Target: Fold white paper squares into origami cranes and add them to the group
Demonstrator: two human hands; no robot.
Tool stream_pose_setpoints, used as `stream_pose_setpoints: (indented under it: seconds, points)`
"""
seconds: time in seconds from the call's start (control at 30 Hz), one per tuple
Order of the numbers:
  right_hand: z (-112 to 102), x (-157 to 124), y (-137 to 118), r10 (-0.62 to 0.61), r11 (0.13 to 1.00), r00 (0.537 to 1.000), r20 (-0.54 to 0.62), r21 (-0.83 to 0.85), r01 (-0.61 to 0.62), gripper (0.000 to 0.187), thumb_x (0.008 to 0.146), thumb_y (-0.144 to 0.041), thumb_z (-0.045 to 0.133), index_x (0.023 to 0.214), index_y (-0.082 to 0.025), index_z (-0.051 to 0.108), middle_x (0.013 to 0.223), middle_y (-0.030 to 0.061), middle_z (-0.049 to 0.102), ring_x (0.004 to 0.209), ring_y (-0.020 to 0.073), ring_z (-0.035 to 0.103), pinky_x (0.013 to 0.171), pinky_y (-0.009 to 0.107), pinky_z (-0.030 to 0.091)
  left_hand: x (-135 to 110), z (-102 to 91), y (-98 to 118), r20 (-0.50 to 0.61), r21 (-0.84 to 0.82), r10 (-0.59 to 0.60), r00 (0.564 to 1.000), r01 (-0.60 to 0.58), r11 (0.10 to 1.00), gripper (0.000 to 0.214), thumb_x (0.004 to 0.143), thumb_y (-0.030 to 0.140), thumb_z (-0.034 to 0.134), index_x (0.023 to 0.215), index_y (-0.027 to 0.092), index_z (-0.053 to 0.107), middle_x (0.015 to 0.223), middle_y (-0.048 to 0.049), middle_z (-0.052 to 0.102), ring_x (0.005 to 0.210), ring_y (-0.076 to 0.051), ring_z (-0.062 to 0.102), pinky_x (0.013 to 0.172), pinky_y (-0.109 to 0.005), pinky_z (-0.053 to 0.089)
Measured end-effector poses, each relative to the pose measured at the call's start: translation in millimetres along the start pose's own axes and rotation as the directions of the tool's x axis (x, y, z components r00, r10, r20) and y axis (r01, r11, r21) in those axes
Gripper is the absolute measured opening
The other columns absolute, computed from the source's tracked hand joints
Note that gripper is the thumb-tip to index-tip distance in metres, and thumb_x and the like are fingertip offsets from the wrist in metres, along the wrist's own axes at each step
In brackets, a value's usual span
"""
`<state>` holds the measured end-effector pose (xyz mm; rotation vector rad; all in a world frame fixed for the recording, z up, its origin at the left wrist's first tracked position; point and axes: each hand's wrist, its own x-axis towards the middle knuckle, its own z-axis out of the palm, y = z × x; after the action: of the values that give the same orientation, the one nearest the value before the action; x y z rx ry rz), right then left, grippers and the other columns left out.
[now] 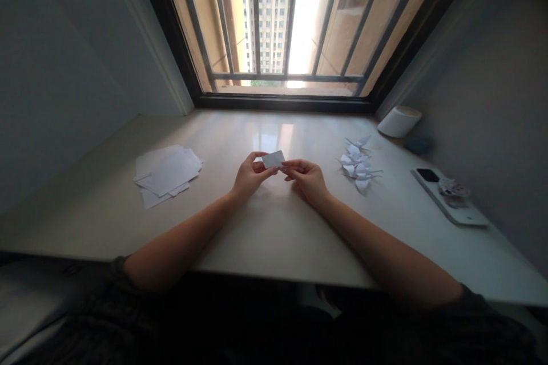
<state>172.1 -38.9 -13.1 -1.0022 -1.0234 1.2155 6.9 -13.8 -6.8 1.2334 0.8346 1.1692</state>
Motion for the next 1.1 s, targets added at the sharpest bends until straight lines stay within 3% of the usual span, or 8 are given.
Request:
stream_pose_setpoints:
  seconds: [0.2, 0.43, 0.63, 0.77, 0.97, 1.1]
  points:
    - [2, 0, -3, 0.005, 1.000, 0.999, -0.052, 0.011, -0.005, 0.032, 0.054, -0.040, 0.083, 0.078, -0.022, 0.074, 0.068, 0.0011, 0.073, 0.055, 0.0129, 0.060, 0.059, 0.030, 0.052, 1, 0.7, 4, -0.019, 0.024, 0.003, 1.000, -0.002, 1.000, 0.049, 0.062, 0.030, 0.083, 0.100, 0.015, 0.057, 0.073, -0.0067, 0.074, 0.069, -0.020, 0.072, 0.066, -0.028, 0.054]
    - [-2, 4, -2, -0.062, 0.997, 0.991, -0.120, -0.042, 0.058, 0.030, 0.058, -0.040, 0.080, 0.080, -0.020, 0.072, 0.068, 0.0014, 0.072, 0.053, 0.0125, 0.058, 0.057, 0.030, 0.049, 1, 2.8, 6, 0.033, -0.020, 0.000, 0.999, 0.001, 1.000, 0.045, 0.066, 0.033, 0.080, 0.101, 0.015, 0.059, 0.078, -0.0095, 0.075, 0.074, -0.023, 0.073, 0.068, -0.030, 0.056]
    - [-3, 3, 1, -0.151, 0.978, 0.988, -0.044, -0.152, 0.143, 0.029, 0.065, -0.041, 0.078, 0.084, -0.022, 0.071, 0.075, 0.0013, 0.071, 0.067, 0.0159, 0.064, 0.066, 0.032, 0.050, -3, 6.1, 4, -0.021, 0.052, 0.058, 0.998, -0.057, 0.997, 0.043, 0.068, 0.034, 0.079, 0.101, 0.015, 0.058, 0.076, -0.0081, 0.075, 0.076, -0.022, 0.073, 0.072, -0.031, 0.056]
    - [-1, -1, 1, -0.202, 0.963, 0.976, -0.082, -0.199, 0.182, 0.031, 0.060, -0.040, 0.082, 0.082, -0.022, 0.068, 0.085, 0.0022, 0.072, 0.075, 0.0177, 0.065, 0.070, 0.032, 0.050, -8, 9.4, 6, 0.011, 0.075, 0.101, 0.995, -0.102, 0.992, 0.042, 0.071, 0.036, 0.076, 0.103, 0.017, 0.057, 0.075, -0.0058, 0.075, 0.076, -0.020, 0.072, 0.073, -0.031, 0.055]
    - [0, -1, 2, -0.116, 0.993, 0.991, -0.068, -0.003, 0.116, 0.032, 0.057, -0.034, 0.086, 0.078, -0.022, 0.064, 0.072, -0.0004, 0.070, 0.068, 0.0170, 0.065, 0.071, 0.033, 0.051, -9, 10.4, 8, 0.014, 0.067, 0.110, 0.994, -0.111, 0.992, 0.041, 0.071, 0.035, 0.077, 0.102, 0.017, 0.057, 0.074, -0.0062, 0.074, 0.074, -0.021, 0.072, 0.071, -0.030, 0.055]
    - [-1, 1, 1, -0.105, 0.994, 0.994, -0.027, 0.021, 0.106, 0.032, 0.059, -0.039, 0.084, 0.079, -0.022, 0.066, 0.079, 0.0010, 0.073, 0.076, 0.0184, 0.068, 0.078, 0.035, 0.053, -4, 6.7, 8, -0.033, 0.046, 0.086, 0.996, -0.084, 0.995, 0.041, 0.070, 0.032, 0.077, 0.102, 0.016, 0.057, 0.073, -0.0059, 0.074, 0.072, -0.021, 0.073, 0.071, -0.030, 0.055]
